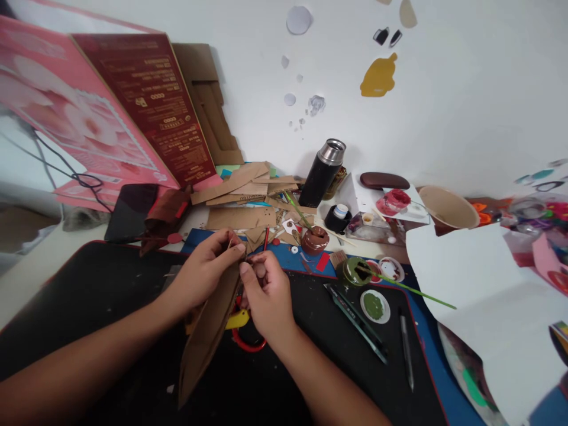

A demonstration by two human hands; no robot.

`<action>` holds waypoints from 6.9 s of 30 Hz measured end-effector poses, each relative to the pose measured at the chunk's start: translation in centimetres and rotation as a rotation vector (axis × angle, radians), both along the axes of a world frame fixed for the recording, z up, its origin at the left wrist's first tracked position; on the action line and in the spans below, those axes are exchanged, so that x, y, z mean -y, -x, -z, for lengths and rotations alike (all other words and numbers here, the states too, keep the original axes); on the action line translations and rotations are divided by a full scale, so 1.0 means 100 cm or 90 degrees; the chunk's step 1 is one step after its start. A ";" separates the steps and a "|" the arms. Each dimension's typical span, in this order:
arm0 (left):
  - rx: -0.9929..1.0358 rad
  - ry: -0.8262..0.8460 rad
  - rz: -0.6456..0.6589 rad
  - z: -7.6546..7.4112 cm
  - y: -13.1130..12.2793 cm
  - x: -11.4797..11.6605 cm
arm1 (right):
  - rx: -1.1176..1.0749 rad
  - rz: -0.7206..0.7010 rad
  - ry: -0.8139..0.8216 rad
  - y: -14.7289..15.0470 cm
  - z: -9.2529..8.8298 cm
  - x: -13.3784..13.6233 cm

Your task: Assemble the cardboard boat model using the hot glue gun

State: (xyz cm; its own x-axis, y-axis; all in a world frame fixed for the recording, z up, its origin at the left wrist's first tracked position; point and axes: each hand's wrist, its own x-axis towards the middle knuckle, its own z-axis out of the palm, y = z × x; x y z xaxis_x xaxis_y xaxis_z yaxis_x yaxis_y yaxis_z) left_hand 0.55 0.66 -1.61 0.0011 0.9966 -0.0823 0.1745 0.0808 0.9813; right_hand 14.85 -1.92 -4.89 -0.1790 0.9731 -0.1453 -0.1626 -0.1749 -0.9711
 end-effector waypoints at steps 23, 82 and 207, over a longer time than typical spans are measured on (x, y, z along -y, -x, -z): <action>0.048 0.028 0.001 0.004 0.001 -0.001 | 0.002 -0.017 0.005 -0.001 0.000 -0.001; 0.030 0.046 0.011 0.003 0.001 -0.003 | 0.009 -0.025 0.040 -0.003 0.000 -0.003; 0.063 0.066 0.006 0.010 0.001 -0.004 | 0.013 -0.033 0.044 -0.005 0.005 -0.003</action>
